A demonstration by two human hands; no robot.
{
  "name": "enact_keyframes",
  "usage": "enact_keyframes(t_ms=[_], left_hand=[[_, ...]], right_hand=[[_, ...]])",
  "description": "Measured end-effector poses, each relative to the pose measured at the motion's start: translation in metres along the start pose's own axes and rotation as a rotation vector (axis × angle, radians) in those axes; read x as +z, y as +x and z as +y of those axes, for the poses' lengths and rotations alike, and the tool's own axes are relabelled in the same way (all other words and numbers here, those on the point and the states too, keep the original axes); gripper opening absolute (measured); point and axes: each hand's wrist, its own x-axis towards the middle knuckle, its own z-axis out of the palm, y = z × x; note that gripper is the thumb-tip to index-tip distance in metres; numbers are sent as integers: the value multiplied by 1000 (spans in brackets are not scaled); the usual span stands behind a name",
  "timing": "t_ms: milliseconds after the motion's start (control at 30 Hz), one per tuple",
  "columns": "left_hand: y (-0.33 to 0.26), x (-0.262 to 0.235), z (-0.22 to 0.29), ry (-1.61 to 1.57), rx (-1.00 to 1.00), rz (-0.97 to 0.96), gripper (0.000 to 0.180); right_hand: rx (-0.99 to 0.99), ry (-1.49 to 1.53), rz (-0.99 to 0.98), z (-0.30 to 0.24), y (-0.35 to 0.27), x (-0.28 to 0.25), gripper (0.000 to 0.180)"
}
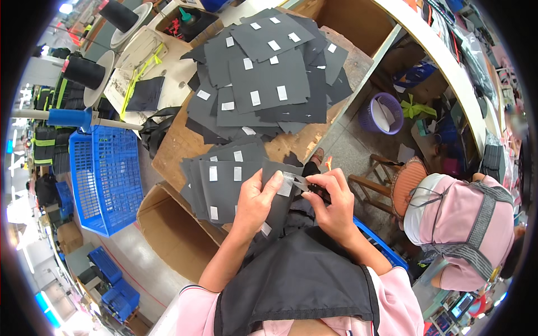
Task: The worker is aligning and trimming small rectangular fabric pieces with pre-applied adhesive or velcro, using scissors to trim excess or threads.
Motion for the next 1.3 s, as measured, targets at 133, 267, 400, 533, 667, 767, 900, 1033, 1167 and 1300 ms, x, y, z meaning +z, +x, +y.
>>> enact_keyframes(t_ms=[133, 267, 400, 533, 667, 767, 900, 1033, 1167, 1300], left_hand=[[-1, 2, 1, 13, -16, -34, 17], [-3, 1, 1, -11, -36, -36, 24], [-3, 3, 2, -70, -31, -8, 20], [-1, 5, 3, -50, 23, 16, 18], [-1, 4, 0, 86, 55, 33, 25], [-1, 4, -1, 148, 73, 33, 27], [-1, 3, -1, 123, 77, 11, 28], [-2, 3, 1, 41, 27, 4, 28], [-2, 1, 1, 38, 44, -5, 26], [-3, 2, 5, 37, -6, -34, 26]], right_hand=[[-71, -65, 4, 0, 3, 5, 29], [-176, -167, 23, 2, 5, 5, 30], [-262, -199, 41, 4, 3, 4, 29], [-213, -146, 74, 4, -2, 0, 28], [-78, -144, -4, -3, 5, -1, 28], [-95, -109, 9, -1, 6, 2, 28], [-101, -107, 27, 0, 9, 5, 28], [-252, -194, 81, 3, 10, 6, 26], [-302, -250, 83, -1, 11, 3, 27], [-269, -132, 94, 4, 8, -2, 29]])
